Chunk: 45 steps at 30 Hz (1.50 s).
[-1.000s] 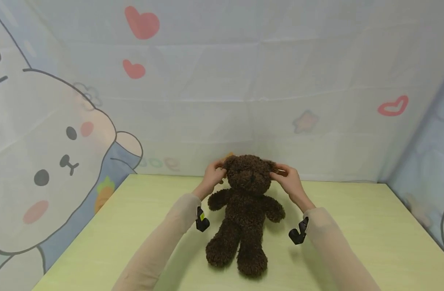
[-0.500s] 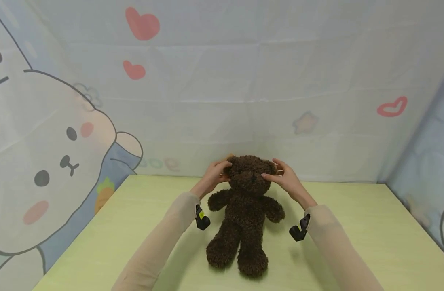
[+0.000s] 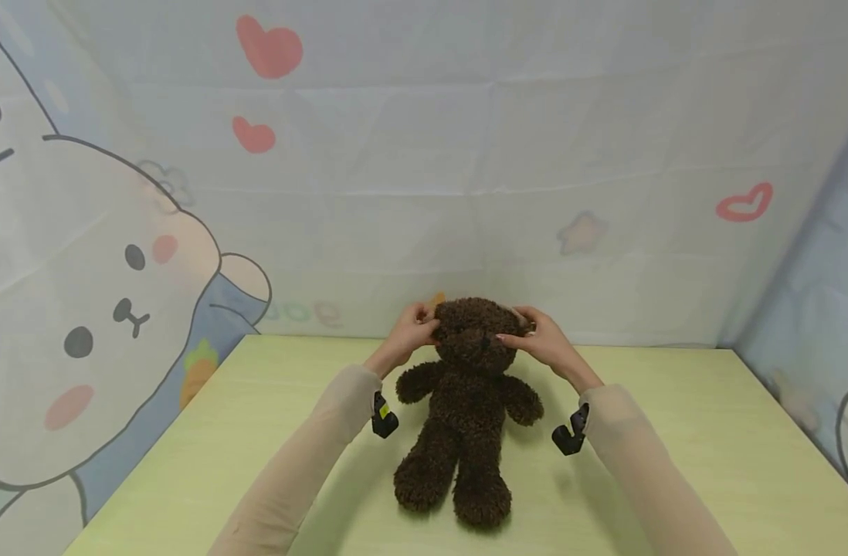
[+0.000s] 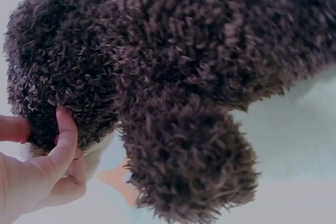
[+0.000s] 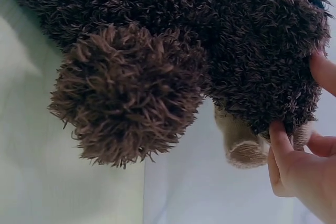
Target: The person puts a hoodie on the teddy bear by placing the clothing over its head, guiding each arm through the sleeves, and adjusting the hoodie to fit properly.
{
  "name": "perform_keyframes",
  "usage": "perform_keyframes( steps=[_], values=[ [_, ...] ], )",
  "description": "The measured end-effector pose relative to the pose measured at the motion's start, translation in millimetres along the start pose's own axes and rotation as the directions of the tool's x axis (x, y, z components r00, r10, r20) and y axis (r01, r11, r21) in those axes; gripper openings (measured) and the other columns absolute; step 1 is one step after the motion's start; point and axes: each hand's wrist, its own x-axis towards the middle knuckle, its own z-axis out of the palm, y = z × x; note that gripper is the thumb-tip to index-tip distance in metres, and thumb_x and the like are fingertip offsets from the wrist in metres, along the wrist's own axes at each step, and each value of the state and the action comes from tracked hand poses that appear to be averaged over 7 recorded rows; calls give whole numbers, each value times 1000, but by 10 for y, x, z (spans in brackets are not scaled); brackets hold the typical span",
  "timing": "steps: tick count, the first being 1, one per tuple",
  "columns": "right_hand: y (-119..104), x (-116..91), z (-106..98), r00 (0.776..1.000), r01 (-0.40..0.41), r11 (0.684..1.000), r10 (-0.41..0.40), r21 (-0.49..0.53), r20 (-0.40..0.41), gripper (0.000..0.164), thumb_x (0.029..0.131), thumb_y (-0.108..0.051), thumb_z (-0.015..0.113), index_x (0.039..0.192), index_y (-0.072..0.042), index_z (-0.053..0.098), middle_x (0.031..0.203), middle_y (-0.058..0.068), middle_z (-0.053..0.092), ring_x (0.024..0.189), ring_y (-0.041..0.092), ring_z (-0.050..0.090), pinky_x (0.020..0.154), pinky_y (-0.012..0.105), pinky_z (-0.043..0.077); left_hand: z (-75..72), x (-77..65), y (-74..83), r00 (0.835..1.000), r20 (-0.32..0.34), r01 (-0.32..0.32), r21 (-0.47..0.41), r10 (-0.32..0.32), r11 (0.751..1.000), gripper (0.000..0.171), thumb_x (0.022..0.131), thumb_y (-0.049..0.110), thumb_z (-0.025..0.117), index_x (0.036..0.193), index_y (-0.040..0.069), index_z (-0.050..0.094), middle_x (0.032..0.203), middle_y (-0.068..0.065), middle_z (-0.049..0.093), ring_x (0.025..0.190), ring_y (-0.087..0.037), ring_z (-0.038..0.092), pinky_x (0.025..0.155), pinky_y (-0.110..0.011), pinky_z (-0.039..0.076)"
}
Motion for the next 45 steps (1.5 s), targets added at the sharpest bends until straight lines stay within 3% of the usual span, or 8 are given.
perform_keyframes(
  steps=[4,12,22,25,30,34,40,45],
  values=[
    [31,16,29,999,37,999,-38,-25,-36,70,85,-27,59,138,3,24,135,28,29,122,43,30,91,55,37,19,-122,119,992,-29,-123,103,126,987,31,88,-2,44,69,7,22,68,-4,24,58,-14,28,57,-27,41],
    [56,-1,87,983,94,990,-110,-109,-145,55,84,-21,62,129,-1,38,130,27,37,118,42,36,86,53,38,44,-218,135,931,-88,-298,374,353,878,43,87,0,49,61,11,16,59,1,16,55,-12,24,57,-20,28],
    [26,-11,187,957,127,981,-160,-147,-240,23,82,-15,63,95,-1,50,102,15,50,76,20,42,63,32,35,68,-274,83,842,-134,-435,408,523,803,30,90,4,47,66,5,30,60,-2,29,56,-12,37,59,-19,36],
    [25,-18,207,944,187,971,-220,-150,-245,21,81,-9,63,76,-2,44,85,8,42,71,17,36,64,34,33,64,-281,88,848,-114,-426,436,518,793,16,92,4,43,76,3,42,67,-8,46,61,-16,50,61,-21,46],
    [86,-40,206,925,282,947,-311,-154,-219,26,82,-4,61,71,-4,37,82,4,32,77,18,33,68,36,35,54,-304,83,853,54,-447,590,520,672,24,91,-1,38,109,4,54,95,-13,60,84,-23,57,76,-32,48],
    [140,-81,207,934,308,945,-323,-112,-152,22,84,-13,60,79,-4,42,86,5,35,83,19,36,70,37,42,49,-358,54,849,157,-481,624,505,616,22,84,-4,45,102,2,55,94,-13,54,87,-23,53,77,-30,47],
    [145,-120,245,896,368,876,-423,-311,-131,44,68,-23,76,78,-4,37,77,5,32,72,15,29,67,32,29,74,-437,154,923,161,-355,709,350,609,49,78,32,63,116,8,44,104,-9,54,91,-22,54,76,-33,47],
    [81,-79,308,832,389,785,-524,-482,-183,43,65,-12,78,67,-7,35,64,-1,29,62,12,25,68,33,18,124,-422,203,949,112,-258,813,294,522,81,73,47,67,135,12,29,124,-6,53,108,-26,53,85,-38,47]
  ],
)
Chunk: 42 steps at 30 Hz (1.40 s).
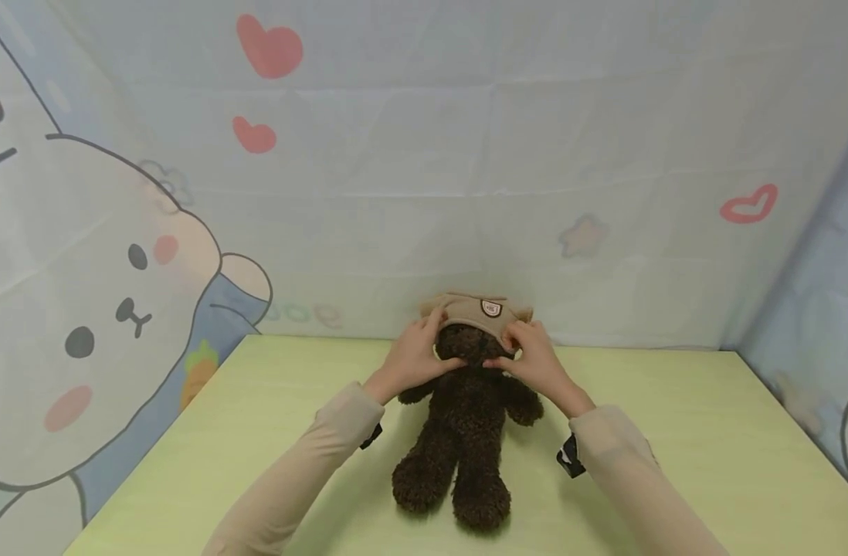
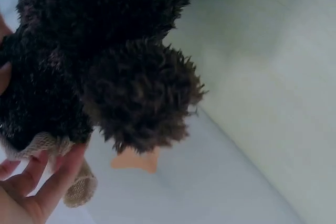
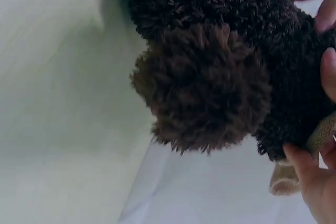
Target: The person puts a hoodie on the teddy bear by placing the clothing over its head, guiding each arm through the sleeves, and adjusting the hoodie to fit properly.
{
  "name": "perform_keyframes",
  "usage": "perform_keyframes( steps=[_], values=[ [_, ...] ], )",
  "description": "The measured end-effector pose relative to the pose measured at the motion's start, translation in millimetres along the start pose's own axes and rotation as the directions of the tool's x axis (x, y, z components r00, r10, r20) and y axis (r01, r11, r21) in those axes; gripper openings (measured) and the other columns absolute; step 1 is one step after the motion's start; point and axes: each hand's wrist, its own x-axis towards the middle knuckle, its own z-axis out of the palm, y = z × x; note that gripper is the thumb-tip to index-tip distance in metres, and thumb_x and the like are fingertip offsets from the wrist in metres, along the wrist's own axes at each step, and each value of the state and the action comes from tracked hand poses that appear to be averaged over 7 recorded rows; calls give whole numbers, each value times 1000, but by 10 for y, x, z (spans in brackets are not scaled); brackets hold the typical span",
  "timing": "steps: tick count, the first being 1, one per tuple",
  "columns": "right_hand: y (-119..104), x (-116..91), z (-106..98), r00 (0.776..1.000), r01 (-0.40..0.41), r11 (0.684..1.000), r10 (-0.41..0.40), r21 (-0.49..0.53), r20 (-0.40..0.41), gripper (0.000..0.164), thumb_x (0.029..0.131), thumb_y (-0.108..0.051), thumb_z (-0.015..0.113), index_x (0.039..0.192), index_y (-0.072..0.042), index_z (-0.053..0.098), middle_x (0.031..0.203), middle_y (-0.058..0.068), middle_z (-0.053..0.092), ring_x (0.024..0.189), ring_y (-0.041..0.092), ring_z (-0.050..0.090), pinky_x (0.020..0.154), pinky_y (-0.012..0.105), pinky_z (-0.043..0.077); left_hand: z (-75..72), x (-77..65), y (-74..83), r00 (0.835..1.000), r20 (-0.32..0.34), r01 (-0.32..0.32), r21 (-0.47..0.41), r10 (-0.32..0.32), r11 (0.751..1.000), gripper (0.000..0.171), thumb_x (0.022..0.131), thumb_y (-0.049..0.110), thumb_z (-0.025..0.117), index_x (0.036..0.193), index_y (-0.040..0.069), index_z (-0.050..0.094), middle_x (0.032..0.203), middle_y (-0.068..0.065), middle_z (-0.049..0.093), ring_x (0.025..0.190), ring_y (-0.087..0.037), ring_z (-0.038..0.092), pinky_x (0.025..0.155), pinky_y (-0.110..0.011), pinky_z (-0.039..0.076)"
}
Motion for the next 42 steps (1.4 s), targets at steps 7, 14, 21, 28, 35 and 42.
perform_keyframes(
  steps=[7,14,21,28,35,42],
  values=[
    [-156,100,-27,989,-116,993,118,-27,91,31,69,1,69,67,-8,39,58,-2,32,59,13,29,60,28,24,19,14,-35,999,-43,-7,-12,6,1000,71,72,39,71,126,8,38,115,-10,57,108,-26,50,86,-38,46],
    [-185,85,-9,996,-81,996,80,21,43,22,74,5,63,63,-9,48,65,4,41,67,17,33,61,30,42,49,15,-15,996,-93,-9,-39,5,999,39,72,34,72,84,9,45,87,-5,46,84,-18,46,69,-29,42],
    [-118,28,18,991,92,995,-96,-49,-92,16,70,8,66,81,-3,64,97,12,55,88,26,48,65,37,47,69,-15,100,988,-152,-14,-27,9,1000,31,69,24,74,73,10,46,109,-9,42,106,-25,36,75,-30,46],
    [-113,-12,3,987,119,993,-117,12,-112,14,73,5,68,76,-7,60,97,11,59,87,24,53,64,32,53,67,-6,151,978,-198,-52,99,71,994,58,68,52,70,102,12,46,102,-5,46,97,-22,42,80,-32,41],
    [-143,-80,-76,997,72,970,-72,233,-8,16,76,-4,67,71,-12,55,105,13,58,93,29,56,74,40,52,82,-16,198,982,-170,-40,222,79,974,73,71,55,65,130,18,43,106,-5,47,96,-21,43,79,-37,41],
    [-125,-194,-13,973,230,966,-228,119,-27,25,67,-2,73,69,-16,52,105,9,59,99,24,51,79,38,46,129,-63,143,959,-196,-125,351,203,928,56,72,51,66,114,17,51,101,1,55,98,-16,49,76,-32,38]
  ],
)
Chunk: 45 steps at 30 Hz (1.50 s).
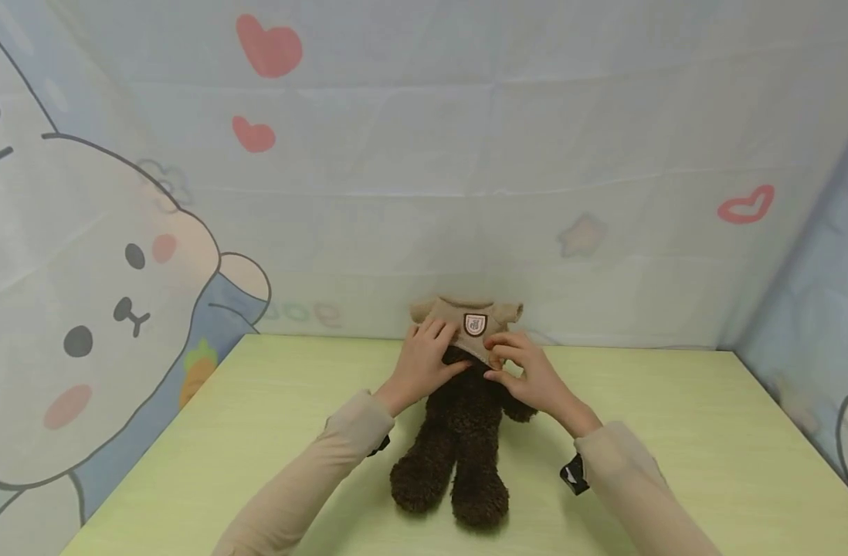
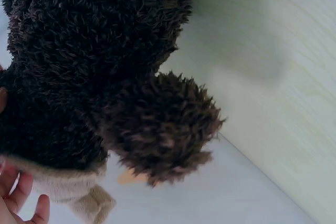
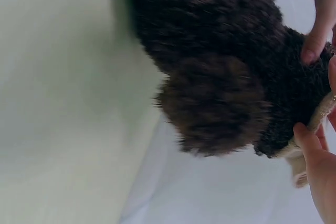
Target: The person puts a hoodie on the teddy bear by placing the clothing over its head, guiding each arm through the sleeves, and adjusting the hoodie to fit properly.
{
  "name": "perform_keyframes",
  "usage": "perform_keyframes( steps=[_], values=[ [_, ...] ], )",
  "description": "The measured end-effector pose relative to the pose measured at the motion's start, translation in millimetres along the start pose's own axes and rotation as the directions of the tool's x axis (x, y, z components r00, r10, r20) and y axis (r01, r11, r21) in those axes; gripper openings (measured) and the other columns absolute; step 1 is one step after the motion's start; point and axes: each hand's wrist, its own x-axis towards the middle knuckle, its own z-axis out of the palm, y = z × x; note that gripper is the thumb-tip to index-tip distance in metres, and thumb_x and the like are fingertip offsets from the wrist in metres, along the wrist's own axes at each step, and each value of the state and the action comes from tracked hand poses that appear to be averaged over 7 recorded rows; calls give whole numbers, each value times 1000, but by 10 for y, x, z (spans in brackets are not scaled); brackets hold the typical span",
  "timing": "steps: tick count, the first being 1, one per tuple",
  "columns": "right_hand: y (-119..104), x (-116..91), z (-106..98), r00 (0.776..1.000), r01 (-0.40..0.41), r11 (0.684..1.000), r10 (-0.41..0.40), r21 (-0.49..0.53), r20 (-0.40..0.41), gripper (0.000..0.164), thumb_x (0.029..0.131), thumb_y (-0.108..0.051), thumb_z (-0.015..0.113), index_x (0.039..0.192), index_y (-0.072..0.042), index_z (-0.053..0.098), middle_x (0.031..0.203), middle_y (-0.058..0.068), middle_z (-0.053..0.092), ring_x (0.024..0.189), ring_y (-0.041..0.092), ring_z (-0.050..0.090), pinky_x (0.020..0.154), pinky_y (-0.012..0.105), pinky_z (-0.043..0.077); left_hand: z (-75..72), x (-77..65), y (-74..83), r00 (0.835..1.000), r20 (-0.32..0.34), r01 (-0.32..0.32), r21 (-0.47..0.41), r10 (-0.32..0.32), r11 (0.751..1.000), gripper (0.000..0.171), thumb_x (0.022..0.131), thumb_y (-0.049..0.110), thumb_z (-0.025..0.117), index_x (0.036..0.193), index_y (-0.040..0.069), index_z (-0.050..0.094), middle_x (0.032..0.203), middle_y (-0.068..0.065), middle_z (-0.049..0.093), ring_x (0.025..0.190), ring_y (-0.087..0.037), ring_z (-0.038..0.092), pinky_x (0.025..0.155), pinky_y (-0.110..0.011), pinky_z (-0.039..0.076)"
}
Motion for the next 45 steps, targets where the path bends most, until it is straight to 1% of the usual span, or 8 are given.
perform_keyframes(
  steps=[18,27,29,30,34,37,40,45],
  values=[
    [-1,-215,147,991,113,992,-109,-53,72,29,63,-6,76,68,-19,51,97,1,59,93,16,45,77,34,41,134,-146,15,962,-229,-147,25,149,989,10,73,18,67,78,16,58,69,6,64,68,-11,59,70,-29,40],
    [-10,-272,184,984,-154,987,158,55,-78,21,71,-5,71,70,-16,53,89,0,60,87,11,41,77,29,36,149,-135,97,985,-174,-57,-330,-1,942,15,69,6,69,74,13,57,65,2,55,63,-11,50,63,-25,40],
    [-30,-236,128,942,-307,917,330,254,-55,10,80,-5,64,79,-9,54,88,-2,57,86,6,44,77,23,40,125,-125,114,989,-135,-12,-458,-56,889,13,70,6,69,77,12,61,72,-1,54,69,-13,47,65,-23,39],
    [-43,-210,97,902,-388,841,430,377,-32,6,84,-5,59,84,-6,53,88,-3,56,86,4,46,77,21,43,109,-121,122,990,-109,16,-527,-87,850,11,71,6,69,78,11,63,77,-4,52,74,-15,45,68,-23,38],
    [-54,-69,-12,637,-576,368,761,730,119,12,92,-14,43,100,-5,39,94,-4,46,83,2,51,78,21,48,77,-106,134,975,2,150,-750,-224,644,8,74,12,70,79,8,66,107,-16,39,103,-24,31,88,-36,31],
    [-24,9,-50,488,-636,114,826,763,284,32,94,-23,37,122,-8,33,112,4,39,101,12,48,92,26,43,56,-109,116,951,112,247,-836,-289,490,12,74,15,71,77,6,66,123,-18,28,120,-30,18,97,-51,22],
    [23,41,-45,445,-674,-11,792,739,417,56,95,-29,32,142,-5,13,137,17,23,126,30,31,105,30,32,44,-108,80,930,248,334,-881,-272,336,13,75,13,70,78,1,65,123,-25,43,123,-32,28,100,-51,27],
    [93,54,-10,469,-676,-52,740,735,483,63,96,-33,30,144,-8,-1,148,16,0,136,35,11,101,26,36,36,-63,-4,901,385,418,-893,-198,167,18,78,11,67,86,-5,65,93,-14,67,82,-19,60,78,-32,50]
  ],
)
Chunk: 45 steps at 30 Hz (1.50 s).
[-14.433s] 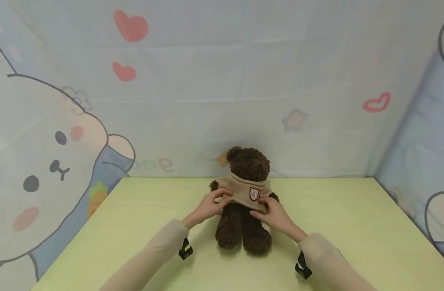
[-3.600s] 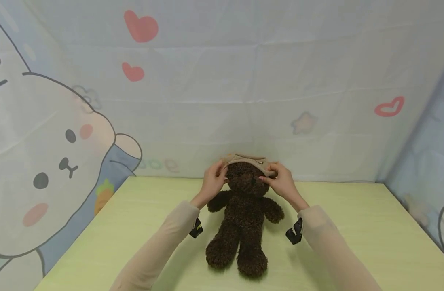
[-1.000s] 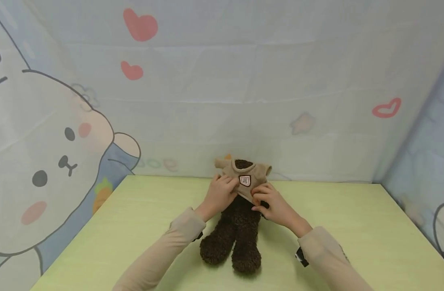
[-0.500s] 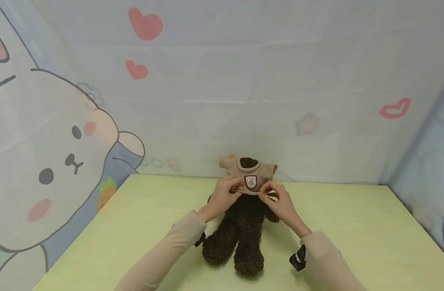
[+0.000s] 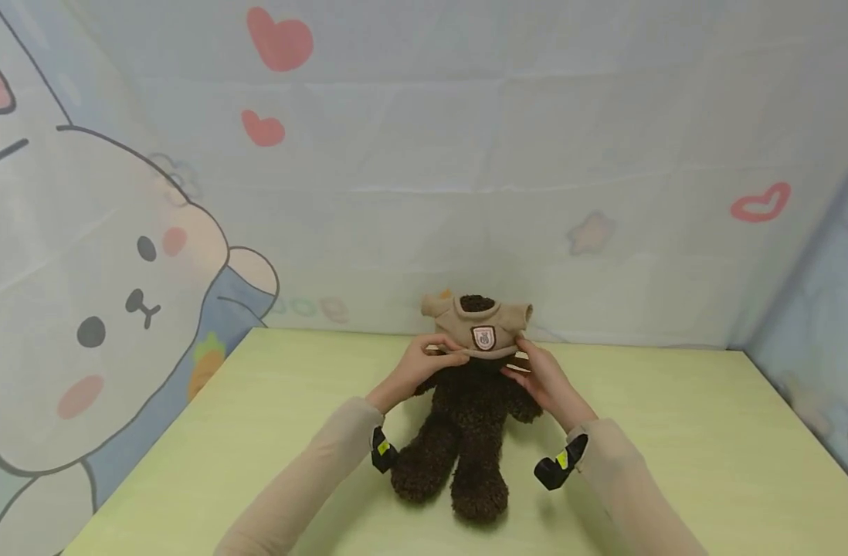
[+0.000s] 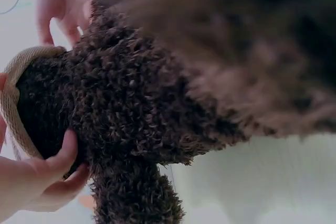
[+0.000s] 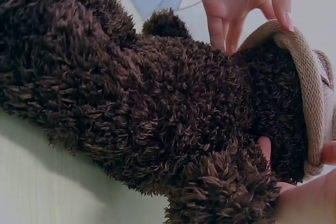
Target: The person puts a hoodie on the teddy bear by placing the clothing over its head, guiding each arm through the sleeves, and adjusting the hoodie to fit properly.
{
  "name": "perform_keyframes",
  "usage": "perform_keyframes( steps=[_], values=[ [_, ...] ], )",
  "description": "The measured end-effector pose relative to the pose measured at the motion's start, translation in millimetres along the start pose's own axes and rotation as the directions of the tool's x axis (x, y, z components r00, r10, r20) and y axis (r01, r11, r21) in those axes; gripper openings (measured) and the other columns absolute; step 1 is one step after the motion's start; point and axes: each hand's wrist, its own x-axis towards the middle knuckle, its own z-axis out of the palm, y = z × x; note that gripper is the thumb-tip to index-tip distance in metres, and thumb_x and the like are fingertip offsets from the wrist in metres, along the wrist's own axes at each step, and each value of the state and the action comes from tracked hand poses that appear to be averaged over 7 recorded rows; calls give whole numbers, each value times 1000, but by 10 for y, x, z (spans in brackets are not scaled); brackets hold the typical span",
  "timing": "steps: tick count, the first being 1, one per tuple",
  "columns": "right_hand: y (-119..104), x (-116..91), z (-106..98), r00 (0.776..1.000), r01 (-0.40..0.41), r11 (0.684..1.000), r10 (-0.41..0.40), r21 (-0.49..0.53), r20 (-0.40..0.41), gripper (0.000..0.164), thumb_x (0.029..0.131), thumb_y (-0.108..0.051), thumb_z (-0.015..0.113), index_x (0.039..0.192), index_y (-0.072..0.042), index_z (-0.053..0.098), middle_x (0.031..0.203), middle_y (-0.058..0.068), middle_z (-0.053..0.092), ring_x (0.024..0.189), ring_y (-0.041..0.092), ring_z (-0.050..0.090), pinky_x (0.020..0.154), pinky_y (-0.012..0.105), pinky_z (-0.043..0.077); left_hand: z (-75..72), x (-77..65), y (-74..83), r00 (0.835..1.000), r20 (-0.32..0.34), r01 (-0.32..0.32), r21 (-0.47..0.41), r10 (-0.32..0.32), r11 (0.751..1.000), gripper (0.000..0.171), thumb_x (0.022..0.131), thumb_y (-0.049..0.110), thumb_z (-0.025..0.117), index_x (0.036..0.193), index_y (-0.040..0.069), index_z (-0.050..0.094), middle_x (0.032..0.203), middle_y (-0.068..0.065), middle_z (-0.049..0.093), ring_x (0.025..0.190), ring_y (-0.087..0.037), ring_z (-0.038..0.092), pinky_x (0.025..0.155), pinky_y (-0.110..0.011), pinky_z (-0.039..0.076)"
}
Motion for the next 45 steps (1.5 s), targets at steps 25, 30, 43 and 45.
perform_keyframes(
  steps=[25,30,43,45],
  values=[
    [-445,-291,183,965,257,963,-253,-79,65,54,89,-53,32,139,-40,14,149,8,0,136,33,8,83,29,44,-218,104,363,967,23,227,-528,-253,819,42,99,19,27,138,5,24,140,-21,28,127,-37,32,103,-48,31],
    [-493,-306,182,957,280,960,-278,-10,83,39,89,-51,34,127,-41,28,145,-1,10,136,28,6,95,43,34,-265,98,402,971,47,225,-490,-233,842,39,98,15,29,134,0,32,137,-21,32,126,-37,35,98,-50,36],
    [-625,-378,195,948,284,958,-285,29,140,20,95,-37,37,93,-30,55,111,-11,40,103,7,40,79,31,42,-338,103,457,970,45,225,-537,-239,813,35,97,20,33,129,8,40,136,-10,37,122,-42,39,96,-54,36],
    [-635,-383,215,948,291,956,-291,14,130,15,94,-38,39,93,-30,52,106,-10,40,96,7,41,76,31,40,-350,100,468,972,77,229,-521,-222,822,38,98,21,33,132,7,37,138,-12,34,123,-43,37,97,-54,36]
  ],
)
